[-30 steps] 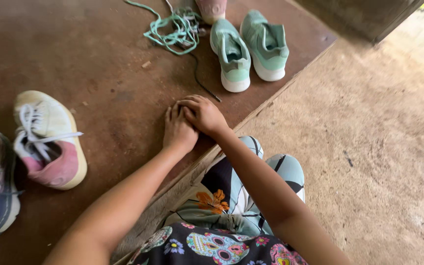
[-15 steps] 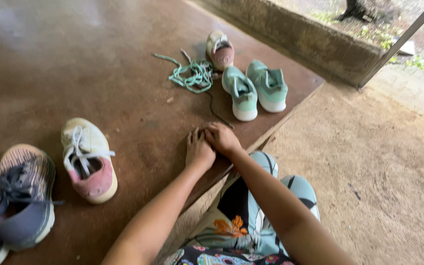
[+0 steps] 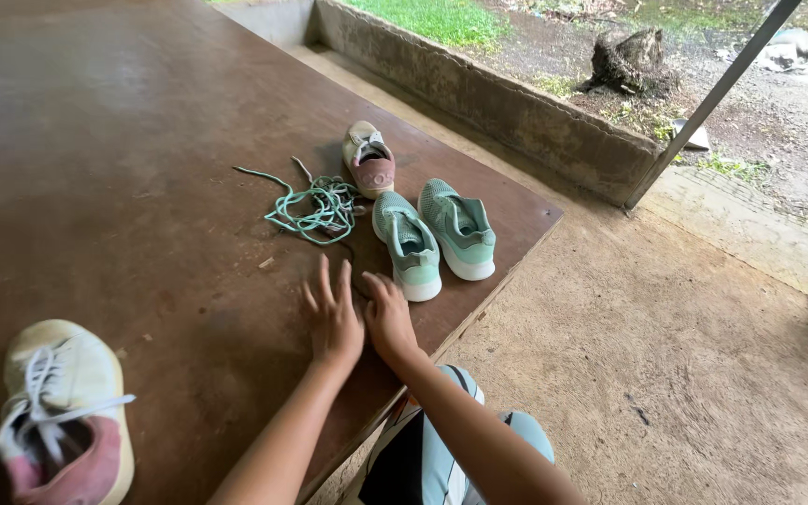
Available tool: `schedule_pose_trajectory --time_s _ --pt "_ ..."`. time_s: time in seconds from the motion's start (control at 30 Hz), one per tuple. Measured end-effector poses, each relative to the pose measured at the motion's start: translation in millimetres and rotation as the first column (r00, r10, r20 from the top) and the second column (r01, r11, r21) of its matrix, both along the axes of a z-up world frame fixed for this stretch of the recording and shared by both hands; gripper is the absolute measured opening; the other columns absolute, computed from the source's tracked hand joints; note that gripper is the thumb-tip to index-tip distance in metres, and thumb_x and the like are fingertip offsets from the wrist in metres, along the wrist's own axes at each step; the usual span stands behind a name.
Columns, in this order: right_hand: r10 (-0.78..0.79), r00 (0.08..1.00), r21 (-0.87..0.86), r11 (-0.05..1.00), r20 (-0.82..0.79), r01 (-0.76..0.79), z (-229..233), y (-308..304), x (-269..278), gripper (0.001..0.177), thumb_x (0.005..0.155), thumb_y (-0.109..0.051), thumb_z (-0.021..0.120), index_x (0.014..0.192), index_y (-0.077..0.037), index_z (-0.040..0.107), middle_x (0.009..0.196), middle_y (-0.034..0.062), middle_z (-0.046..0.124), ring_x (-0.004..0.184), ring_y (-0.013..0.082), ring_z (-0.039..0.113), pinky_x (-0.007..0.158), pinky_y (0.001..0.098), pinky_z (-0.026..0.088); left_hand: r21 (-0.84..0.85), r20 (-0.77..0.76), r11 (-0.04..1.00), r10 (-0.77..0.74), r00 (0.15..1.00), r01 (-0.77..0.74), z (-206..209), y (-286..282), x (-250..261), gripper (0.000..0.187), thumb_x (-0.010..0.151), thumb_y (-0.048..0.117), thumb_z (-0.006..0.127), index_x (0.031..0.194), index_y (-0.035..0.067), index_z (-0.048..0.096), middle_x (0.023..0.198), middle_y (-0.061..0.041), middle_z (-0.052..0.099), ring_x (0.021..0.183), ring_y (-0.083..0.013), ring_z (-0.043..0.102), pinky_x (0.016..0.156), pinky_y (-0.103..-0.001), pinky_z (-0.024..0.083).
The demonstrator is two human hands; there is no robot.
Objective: The person walks barefoot to a bench, places a pair of green sneakers down, and then proceeds to lace a white and pink sneaker using a white shoelace. The lacing is performed by hand, threading the lace through the eyelets.
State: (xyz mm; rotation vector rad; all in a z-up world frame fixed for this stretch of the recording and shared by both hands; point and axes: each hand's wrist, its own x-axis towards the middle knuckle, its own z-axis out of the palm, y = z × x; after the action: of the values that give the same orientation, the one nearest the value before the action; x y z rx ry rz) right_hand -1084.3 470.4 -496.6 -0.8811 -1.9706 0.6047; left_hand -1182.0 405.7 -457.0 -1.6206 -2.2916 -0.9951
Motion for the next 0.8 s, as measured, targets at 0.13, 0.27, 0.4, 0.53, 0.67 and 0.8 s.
schedule_pose_trajectory --time_s 0.13,0.27,0.4,0.53,0.67,0.8 --pt "-0.033 0.997 -0.056 0.998 0.070 0.037 -1 17 1 0.070 0.083 -0.004 0.065 0.149 -0.010 0.043 0.149 0.0217 0.047 0.136 0.0423 0.045 0.114 0.0490 0.035 0.094 -0.023 0.992 0.083 0.996 -0.080 16 101 -30 0.079 0.082 0.019 0.075 0.151 0.006 0.040 0.165 -0.019 0.022 0.148 -0.0525 0.019 0.120 -0.064 0.018" --pt "-0.031 0.987 -0.078 0.996 0.159 0.044 3 10 0 0.073 0.082 -0.005 0.066 0.150 -0.010 0.040 0.150 0.0237 0.043 0.137 0.0439 0.042 0.115 0.0486 0.034 -0.021 -0.238 0.999 -0.044 0.970 0.040 14 217 -56 0.074 0.084 0.020 0.070 0.151 0.008 0.041 0.167 -0.016 0.024 0.155 -0.0411 0.015 0.120 -0.061 0.018" --pt "-0.042 0.982 -0.124 0.990 0.183 0.065 8 6 -1 0.071 0.082 -0.007 0.067 0.148 -0.010 0.041 0.151 0.0242 0.041 0.137 0.0446 0.041 0.115 0.0484 0.033 -0.179 -0.204 0.984 -0.055 0.977 0.018 -8 307 -78 0.068 0.091 0.020 0.061 0.153 0.008 0.037 0.166 -0.012 0.025 0.155 -0.0349 0.016 0.117 -0.061 0.019" --pt "-0.025 0.974 -0.146 0.988 0.225 0.059 13 8 -1 0.069 0.082 -0.009 0.067 0.147 -0.008 0.042 0.152 0.0250 0.039 0.140 0.0452 0.038 0.116 0.0494 0.031 -0.285 -0.147 0.958 -0.075 0.986 0.030 -26 355 -82 0.065 0.095 0.024 0.057 0.154 0.011 0.035 0.162 -0.010 0.033 0.151 -0.0311 0.025 0.117 -0.060 0.025" --pt "0.004 0.972 -0.216 0.975 0.235 0.048 16 8 -1 0.067 0.088 -0.020 0.071 0.145 -0.005 0.040 0.154 0.0259 0.036 0.142 0.0453 0.033 0.116 0.0503 0.028 -0.359 -0.155 0.933 -0.093 0.984 0.031 -31 370 -80 0.050 0.102 0.025 0.053 0.150 0.018 0.044 0.152 -0.006 0.047 0.142 -0.0317 0.038 0.113 -0.061 0.034" --pt "0.017 0.968 -0.249 0.967 0.252 0.048 18 9 -2 0.066 0.089 -0.021 0.070 0.147 -0.007 0.040 0.155 0.0251 0.034 0.144 0.0441 0.032 0.117 0.0496 0.028 -0.353 -0.228 0.936 -0.073 0.971 -0.013 -30 376 -91 0.043 0.094 0.034 0.059 0.134 0.018 0.058 0.142 -0.008 0.051 0.138 -0.0357 0.037 0.108 -0.053 0.040"
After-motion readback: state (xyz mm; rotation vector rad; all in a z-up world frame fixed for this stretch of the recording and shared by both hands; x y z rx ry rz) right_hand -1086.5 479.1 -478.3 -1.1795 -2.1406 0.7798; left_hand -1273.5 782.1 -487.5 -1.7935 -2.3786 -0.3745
